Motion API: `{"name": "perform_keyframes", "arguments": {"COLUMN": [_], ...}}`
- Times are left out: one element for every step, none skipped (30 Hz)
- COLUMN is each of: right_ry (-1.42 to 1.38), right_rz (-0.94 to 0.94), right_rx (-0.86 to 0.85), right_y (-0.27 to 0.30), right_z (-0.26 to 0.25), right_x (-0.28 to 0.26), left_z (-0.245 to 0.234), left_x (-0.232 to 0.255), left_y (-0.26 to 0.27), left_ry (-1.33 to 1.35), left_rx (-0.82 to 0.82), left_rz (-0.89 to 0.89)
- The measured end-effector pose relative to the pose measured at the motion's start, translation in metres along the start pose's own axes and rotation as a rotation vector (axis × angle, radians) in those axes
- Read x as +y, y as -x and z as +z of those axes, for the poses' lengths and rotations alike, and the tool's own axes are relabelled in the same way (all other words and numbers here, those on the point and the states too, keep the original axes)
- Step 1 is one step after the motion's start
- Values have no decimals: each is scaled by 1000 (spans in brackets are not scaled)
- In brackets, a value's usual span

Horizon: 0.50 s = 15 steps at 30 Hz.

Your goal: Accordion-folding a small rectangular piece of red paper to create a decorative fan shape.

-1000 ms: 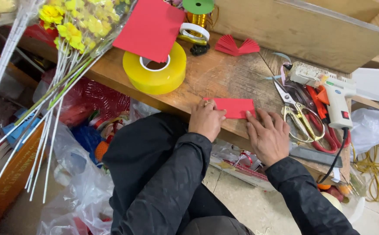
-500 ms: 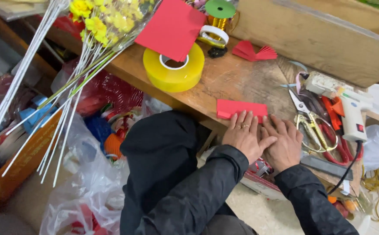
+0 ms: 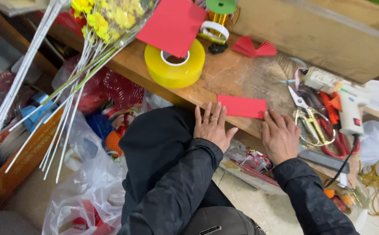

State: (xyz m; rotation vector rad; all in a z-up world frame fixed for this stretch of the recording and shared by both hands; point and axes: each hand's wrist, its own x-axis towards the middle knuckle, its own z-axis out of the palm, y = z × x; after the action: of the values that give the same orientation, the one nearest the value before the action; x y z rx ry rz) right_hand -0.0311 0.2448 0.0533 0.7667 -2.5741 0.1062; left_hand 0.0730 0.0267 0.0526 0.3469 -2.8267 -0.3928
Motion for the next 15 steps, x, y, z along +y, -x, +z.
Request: {"name": "perform_keyframes", "arguments": {"right_ry": [5,-41,-88,-84,-139,-193,-190,-402,-617,-617,-1051,-1478,-1479,-1610,-1736], "right_rz": [5,18,34,42,58,73,76,206,344,354,820,1285,1285,1277,1255], "right_rx": [17,-38,-88,-66,-18,31,45,-4,-69,-71,-319,-582,-575,-427,-281], "right_y": [0,0,-2,2,10,17,20,23,37,26,11,-4,6,15,21], "right_z": [0,-1,-1,-8,-15,-21,-41,-60,-80,-110,-140,-170,-136,-102,-68], "right_x": [2,4,6,2,1,0,-16,-32,-50,-76,-102,-128,-121,-113,-107], "left_z": [5,10,13,7,3,1,-2,-3,-2,-13,-23,-34,-29,-25,-21], "left_x": [-4,-7,-11,-13,-13,-13,-10,-8,-5,2,9,16,18,20,19], "left_y": [-1,-1,-5,-7,-7,-8,-6,-6,6,14,18,22,27,31,34], "left_ry": [-1,-1,-5,-9,-12,-16,-19,19,60,61,123,186,188,306,421], "left_rx": [15,13,14,31,-83,-197,-186,97,361,353,341,328,330,252,176], "left_rz": [11,27,46,61,64,67,75,171,264,270,328,385,391,407,417]}}
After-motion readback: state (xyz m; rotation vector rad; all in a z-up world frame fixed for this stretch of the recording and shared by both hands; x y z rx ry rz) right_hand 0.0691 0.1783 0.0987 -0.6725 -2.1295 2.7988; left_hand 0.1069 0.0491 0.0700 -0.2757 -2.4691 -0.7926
